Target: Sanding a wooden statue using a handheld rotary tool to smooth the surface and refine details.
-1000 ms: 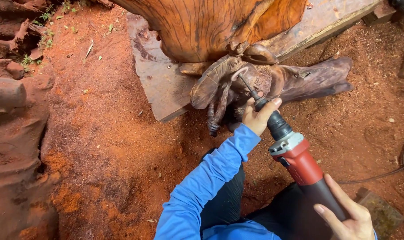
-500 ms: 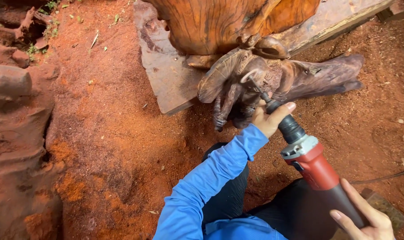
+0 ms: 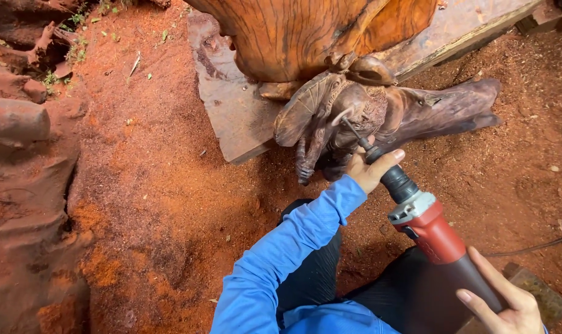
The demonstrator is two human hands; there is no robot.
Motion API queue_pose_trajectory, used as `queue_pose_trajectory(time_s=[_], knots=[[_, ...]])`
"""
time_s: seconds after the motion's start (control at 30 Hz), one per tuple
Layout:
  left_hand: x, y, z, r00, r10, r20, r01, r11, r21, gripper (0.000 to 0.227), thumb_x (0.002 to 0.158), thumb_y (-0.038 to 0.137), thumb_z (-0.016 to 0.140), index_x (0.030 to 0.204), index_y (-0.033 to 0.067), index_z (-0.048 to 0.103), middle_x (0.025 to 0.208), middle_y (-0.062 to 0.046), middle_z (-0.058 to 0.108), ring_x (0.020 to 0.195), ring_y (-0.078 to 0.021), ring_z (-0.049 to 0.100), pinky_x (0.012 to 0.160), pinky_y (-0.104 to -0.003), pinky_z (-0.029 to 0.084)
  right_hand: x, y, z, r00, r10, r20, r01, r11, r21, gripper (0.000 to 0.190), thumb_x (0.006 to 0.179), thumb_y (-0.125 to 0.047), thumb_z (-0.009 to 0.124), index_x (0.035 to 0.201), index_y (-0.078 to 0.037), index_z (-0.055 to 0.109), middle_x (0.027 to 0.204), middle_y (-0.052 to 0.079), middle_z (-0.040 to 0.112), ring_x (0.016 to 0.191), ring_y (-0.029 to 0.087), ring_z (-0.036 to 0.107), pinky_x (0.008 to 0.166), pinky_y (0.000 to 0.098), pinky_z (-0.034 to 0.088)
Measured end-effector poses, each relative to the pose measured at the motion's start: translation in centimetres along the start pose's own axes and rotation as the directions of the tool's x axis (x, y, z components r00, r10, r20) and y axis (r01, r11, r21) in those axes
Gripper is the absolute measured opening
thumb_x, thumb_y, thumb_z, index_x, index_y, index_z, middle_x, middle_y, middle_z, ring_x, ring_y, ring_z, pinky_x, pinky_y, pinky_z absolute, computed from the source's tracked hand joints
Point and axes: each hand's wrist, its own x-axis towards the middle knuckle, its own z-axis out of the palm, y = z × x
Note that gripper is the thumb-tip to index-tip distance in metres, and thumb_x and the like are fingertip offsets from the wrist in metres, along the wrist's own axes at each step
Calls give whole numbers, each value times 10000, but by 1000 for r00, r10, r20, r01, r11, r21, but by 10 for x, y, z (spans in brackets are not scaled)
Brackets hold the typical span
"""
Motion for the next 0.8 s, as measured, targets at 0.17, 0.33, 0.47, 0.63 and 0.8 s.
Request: queue_pose_trajectory(time_s=[0.17, 0.33, 0.47, 0.63, 0.8], knots=[[19, -21, -11, 1000, 0, 3, 1, 987, -160, 1020, 702, 356, 815, 1541, 3, 355, 925, -249, 731, 791, -255, 735, 851, -383, 600, 18, 45, 7, 967, -241, 83, 238, 970, 42, 870, 685, -98, 832, 1519, -95, 579, 1190, 65, 771, 981, 51, 629, 1018, 199, 439], [3, -2, -3, 998, -56, -42, 56, 998, -1, 1126, 593, 458, 783, 1552, 16, 391, 1346, -209, 604, 1075, -259, 657, 976, -322, 518, 12, 54, 2, 968, -238, 84, 232, 970, 79, 864, 676, -70, 814, 1502, -69, 561, 1365, 89, 696, 1144, 79, 612, 1104, 230, 415], [17, -17, -8, 1000, 14, 0, -13, 993, -119, 1096, 681, 373, 821, 1590, -3, 337, 960, -283, 728, 822, -305, 750, 826, -392, 607, 16, 54, 10, 957, -282, 66, 281, 960, 19, 870, 674, -138, 834, 1502, -111, 566, 1380, 101, 696, 1111, 77, 652, 1062, 222, 436], [15, -3, 3, 994, 65, -82, -60, 996, 72, 1078, 650, 504, 760, 1510, -52, 422, 1169, -165, 617, 1034, -197, 618, 920, -282, 488, 7, 47, 26, 941, -338, 16, 334, 935, 123, 838, 701, -86, 787, 1491, -12, 516, 1494, 145, 581, 1336, 134, 531, 1225, 277, 310], [3, 7, 7, 989, 143, -42, -124, 948, 291, 599, 639, 574, 751, 969, 81, 664, 978, -89, 729, 950, -233, 684, 935, -347, 528, -1, 55, 33, 986, -167, 4, 161, 959, 233, 839, 694, 4, 765, 1497, -16, 524, 1497, 126, 582, 1288, 95, 496, 1175, 265, 339]])
